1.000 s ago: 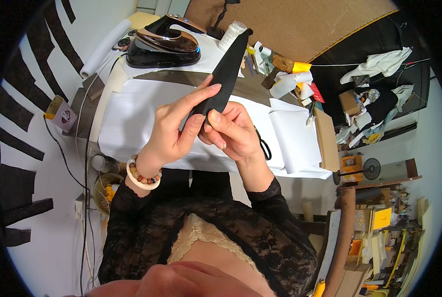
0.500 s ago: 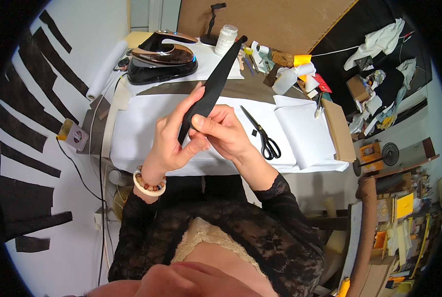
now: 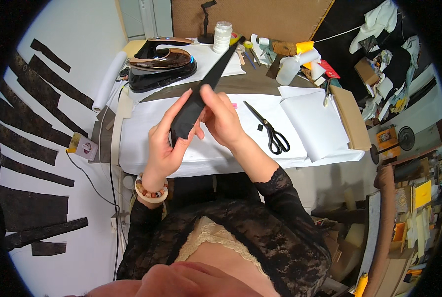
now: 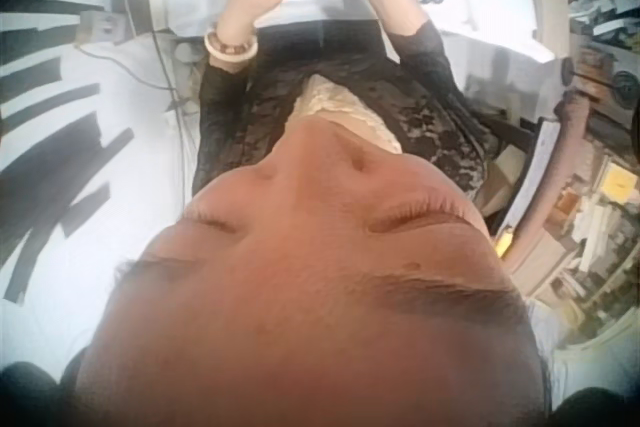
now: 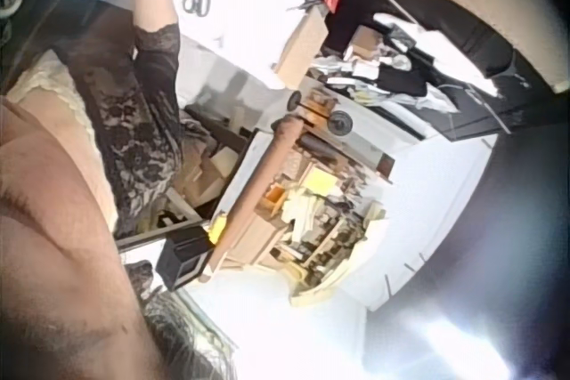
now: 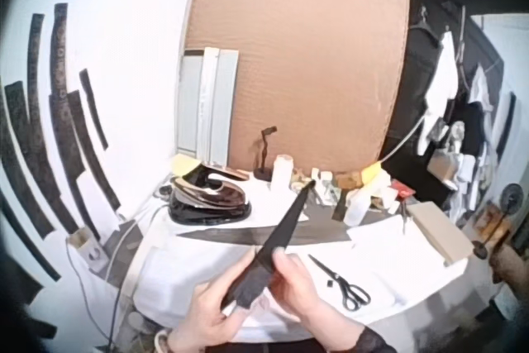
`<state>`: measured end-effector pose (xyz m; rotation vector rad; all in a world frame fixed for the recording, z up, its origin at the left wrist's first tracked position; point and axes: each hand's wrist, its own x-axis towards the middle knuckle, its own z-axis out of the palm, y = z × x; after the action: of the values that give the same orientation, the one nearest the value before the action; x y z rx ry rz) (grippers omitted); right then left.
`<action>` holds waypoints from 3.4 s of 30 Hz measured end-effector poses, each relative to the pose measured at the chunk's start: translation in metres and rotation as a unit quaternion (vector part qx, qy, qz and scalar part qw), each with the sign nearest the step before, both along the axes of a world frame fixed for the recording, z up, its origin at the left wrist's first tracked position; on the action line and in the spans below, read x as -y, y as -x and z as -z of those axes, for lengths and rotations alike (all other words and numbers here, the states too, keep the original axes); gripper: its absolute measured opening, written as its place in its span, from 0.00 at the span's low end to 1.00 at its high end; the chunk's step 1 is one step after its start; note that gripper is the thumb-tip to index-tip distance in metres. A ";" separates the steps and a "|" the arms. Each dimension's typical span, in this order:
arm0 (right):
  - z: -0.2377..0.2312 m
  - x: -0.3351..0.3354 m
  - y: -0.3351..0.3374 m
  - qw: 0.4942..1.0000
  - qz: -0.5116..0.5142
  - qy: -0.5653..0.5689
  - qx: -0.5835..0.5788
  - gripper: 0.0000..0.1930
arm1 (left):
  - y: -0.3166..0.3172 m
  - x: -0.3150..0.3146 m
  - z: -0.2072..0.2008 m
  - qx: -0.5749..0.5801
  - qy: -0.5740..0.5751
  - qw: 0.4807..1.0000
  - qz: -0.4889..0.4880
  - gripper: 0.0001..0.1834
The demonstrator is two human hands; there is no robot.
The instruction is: The person cuts a black fabric strip with scissors, folds and irons it, then trims the edges. The person repeats folding, ironing, and trimming on the same piece of fabric.
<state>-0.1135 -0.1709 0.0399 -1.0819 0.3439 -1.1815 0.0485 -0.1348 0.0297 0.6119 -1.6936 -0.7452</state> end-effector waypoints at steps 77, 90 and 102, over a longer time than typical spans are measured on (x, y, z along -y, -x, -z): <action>0.095 -0.082 0.202 0.923 0.204 0.016 -0.326 0.16 | -0.020 0.082 -0.074 0.102 0.456 0.862 -0.198 0.06; 0.051 -0.109 0.172 0.992 -0.072 -0.055 -0.091 0.31 | -0.025 0.082 -0.090 0.117 0.491 0.842 -0.193 0.06; 0.047 -0.106 0.158 0.995 -0.051 -0.031 -0.081 0.33 | -0.021 0.074 -0.091 0.135 0.502 0.835 -0.181 0.09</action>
<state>-0.2711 -0.0647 -0.0071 -1.1313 0.4430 -0.9901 0.0696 -0.2083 0.1210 0.2545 -1.8566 0.5499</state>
